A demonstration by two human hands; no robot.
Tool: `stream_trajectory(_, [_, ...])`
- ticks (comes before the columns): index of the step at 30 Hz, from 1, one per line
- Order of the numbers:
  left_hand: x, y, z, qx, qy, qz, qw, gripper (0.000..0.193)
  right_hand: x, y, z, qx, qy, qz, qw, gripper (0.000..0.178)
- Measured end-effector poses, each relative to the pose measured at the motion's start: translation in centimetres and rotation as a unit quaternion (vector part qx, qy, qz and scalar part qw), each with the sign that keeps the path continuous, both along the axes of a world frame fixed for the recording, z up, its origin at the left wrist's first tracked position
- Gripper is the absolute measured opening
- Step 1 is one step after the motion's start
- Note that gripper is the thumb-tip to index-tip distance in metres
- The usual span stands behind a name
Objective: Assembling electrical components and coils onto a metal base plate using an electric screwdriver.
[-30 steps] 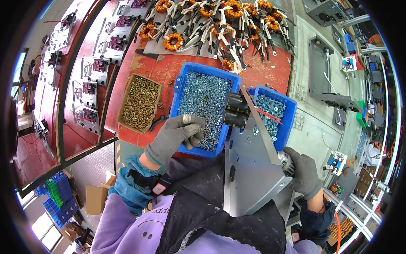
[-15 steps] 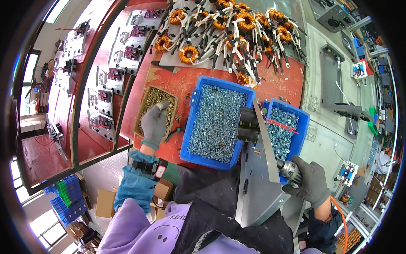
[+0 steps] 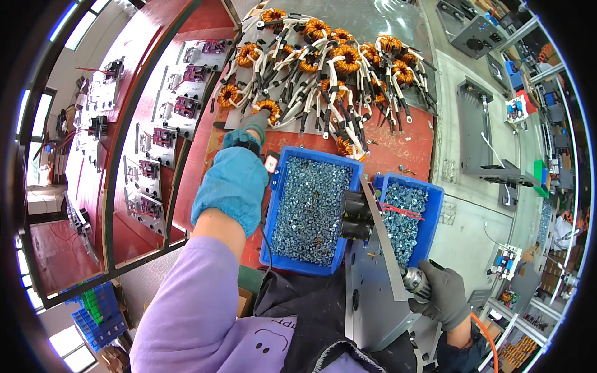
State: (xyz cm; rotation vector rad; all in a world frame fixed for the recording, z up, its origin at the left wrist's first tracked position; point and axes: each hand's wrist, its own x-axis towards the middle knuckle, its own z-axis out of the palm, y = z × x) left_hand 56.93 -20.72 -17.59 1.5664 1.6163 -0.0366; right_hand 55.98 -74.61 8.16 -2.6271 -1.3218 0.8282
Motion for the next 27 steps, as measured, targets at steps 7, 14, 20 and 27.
stream_trajectory(7, [-6.1, 1.6, 5.7, 0.03, -0.151, -0.112, 0.982, 0.061, 0.0, -0.6, -0.7, 0.032, -0.002, 0.012, 0.999, 0.09])
stream_trajectory(14, [-14.9, 0.2, 16.0, 0.002, -0.209, -0.233, 0.95, 0.028, 0.2, -0.8, -1.5, 0.048, -0.013, 0.023, 0.999, 0.088])
stream_trajectory(20, [-18.7, -4.0, 18.8, -0.065, -0.213, -0.229, 0.948, 0.033, 0.4, -1.4, -2.1, 0.085, -0.006, 0.041, 0.996, 0.089])
stream_trajectory(27, [-16.6, -10.7, 20.2, -0.184, -0.272, -0.247, 0.912, 0.026, 0.4, -2.4, -2.7, 0.092, 0.039, 0.011, 0.995, 0.087])
